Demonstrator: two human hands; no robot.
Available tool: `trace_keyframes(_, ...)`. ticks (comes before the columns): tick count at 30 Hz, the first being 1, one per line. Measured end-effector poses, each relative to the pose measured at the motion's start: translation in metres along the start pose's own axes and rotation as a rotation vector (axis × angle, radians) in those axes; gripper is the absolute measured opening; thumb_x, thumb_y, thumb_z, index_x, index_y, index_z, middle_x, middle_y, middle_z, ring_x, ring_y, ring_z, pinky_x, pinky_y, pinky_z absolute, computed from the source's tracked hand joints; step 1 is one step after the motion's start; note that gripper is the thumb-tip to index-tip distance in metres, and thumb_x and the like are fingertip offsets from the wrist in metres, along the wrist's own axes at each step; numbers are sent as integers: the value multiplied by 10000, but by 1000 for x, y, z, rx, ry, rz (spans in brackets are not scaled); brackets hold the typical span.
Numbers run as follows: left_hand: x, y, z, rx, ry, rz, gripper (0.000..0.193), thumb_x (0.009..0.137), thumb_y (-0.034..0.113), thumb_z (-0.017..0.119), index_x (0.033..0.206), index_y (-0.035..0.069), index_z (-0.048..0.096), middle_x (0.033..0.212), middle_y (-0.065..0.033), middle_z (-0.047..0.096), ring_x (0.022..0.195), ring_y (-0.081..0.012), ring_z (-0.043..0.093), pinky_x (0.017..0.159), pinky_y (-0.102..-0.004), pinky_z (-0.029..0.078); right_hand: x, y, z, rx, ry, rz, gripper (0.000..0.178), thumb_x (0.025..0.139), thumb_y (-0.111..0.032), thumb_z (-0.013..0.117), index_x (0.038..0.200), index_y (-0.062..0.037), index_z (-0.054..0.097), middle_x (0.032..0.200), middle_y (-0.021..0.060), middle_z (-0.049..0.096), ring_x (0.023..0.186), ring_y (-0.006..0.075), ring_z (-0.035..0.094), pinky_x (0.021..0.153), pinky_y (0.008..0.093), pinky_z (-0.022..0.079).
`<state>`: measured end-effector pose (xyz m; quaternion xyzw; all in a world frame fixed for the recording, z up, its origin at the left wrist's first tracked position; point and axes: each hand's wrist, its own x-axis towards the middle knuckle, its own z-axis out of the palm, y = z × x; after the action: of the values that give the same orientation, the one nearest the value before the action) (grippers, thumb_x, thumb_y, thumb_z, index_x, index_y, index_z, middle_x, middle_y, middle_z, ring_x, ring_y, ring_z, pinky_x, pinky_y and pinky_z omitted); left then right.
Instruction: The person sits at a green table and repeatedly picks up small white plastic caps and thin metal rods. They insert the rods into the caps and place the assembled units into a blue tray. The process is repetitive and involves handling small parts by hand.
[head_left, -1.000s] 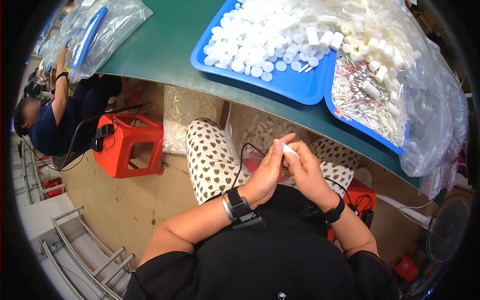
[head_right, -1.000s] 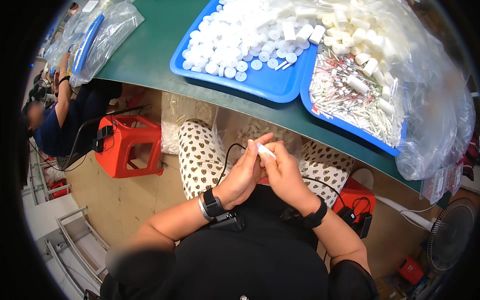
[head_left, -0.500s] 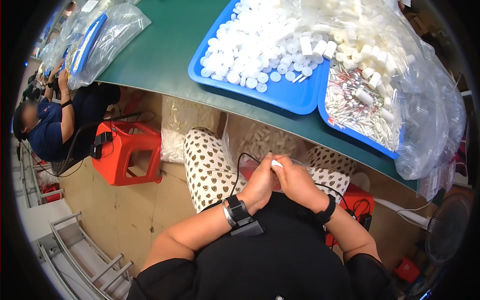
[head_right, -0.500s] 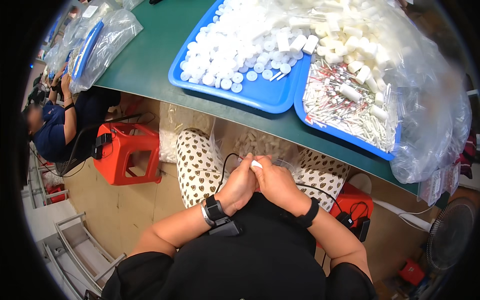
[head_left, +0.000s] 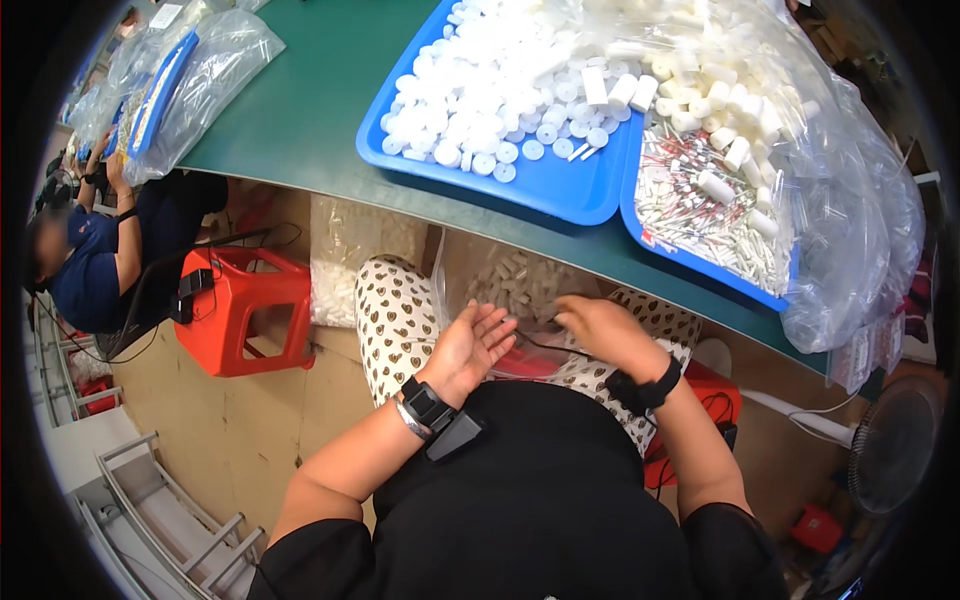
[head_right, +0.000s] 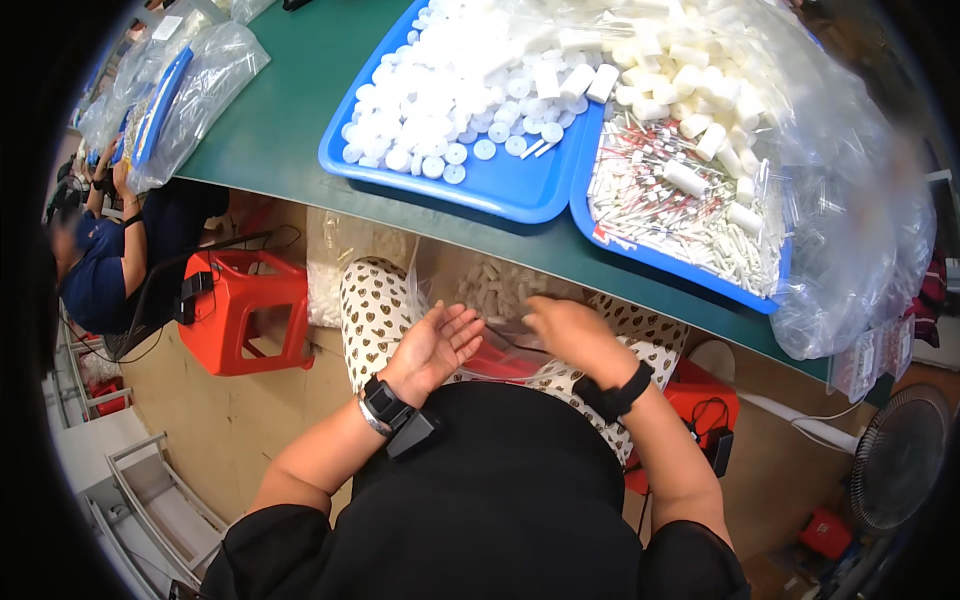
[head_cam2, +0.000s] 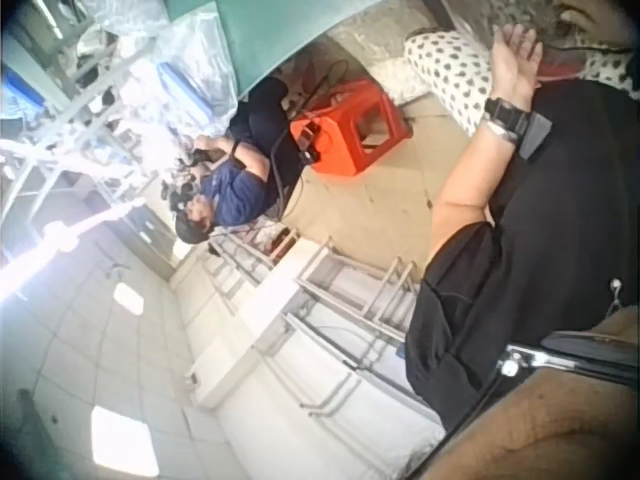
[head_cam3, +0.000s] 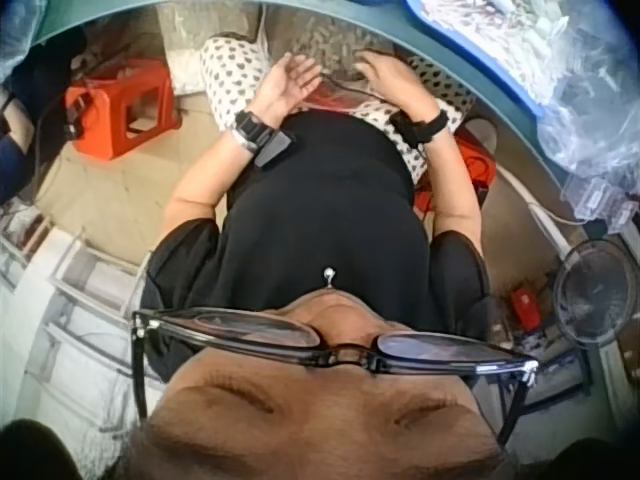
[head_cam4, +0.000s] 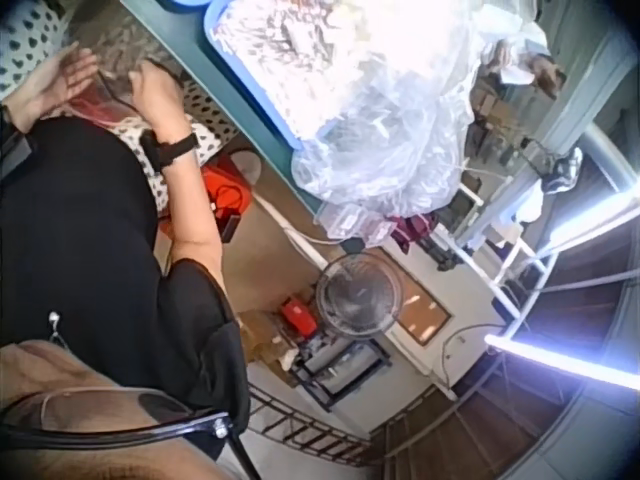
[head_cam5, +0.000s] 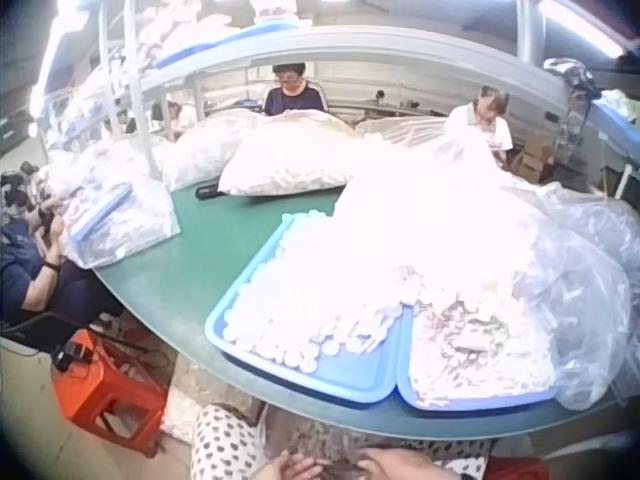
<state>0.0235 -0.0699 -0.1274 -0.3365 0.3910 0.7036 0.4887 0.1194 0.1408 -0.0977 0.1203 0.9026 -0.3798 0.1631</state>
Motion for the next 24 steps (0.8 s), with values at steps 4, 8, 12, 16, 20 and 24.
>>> trace_keyframes(4,1,4,1,-41,7,34,310,1055,306,414,1192,43,506,1229,-107,570,1139,-259,569,948,-393,482,11,30,11,-131,65,-89,212,923,-182,563,1037,-23,646,1002,187,675,961,378,638,813,456,505)
trace_keyframes(8,-1,7,11,-59,-21,67,255,1043,266,448,1145,52,542,1174,-96,601,1096,-248,586,922,-382,494,30,21,56,-124,-171,-320,255,911,-136,546,1136,-70,646,1106,158,666,1032,362,625,885,438,492)
trace_keyframes(12,-2,13,14,-58,-71,72,226,1027,237,482,1138,56,557,1150,-92,616,1068,-240,594,919,-374,498,38,21,70,-258,-209,41,348,905,-137,526,1235,-91,625,1111,189,663,1030,380,626,936,448,474)
trace_keyframes(16,-14,24,11,-60,-152,115,240,1028,224,477,1179,55,553,1155,-91,622,1061,-228,598,920,-352,497,48,54,32,-289,325,316,312,861,-178,645,1149,-58,635,1052,229,652,935,424,629,819,488,508)
trace_keyframes(20,-64,37,44,270,-430,206,325,1034,228,464,1284,25,511,1171,-89,618,1045,-193,597,908,-319,482,9,50,2,-316,313,33,295,890,-179,600,1140,-23,607,1120,271,607,990,454,595,798,503,496)
trace_keyframes(24,-153,49,92,1079,-1049,906,261,1015,179,488,1131,-4,634,1111,-148,644,1018,-255,615,889,-349,480,-35,-1,-12,-145,183,-269,270,907,-174,627,1139,-41,658,1049,170,695,955,361,658,828,460,514)
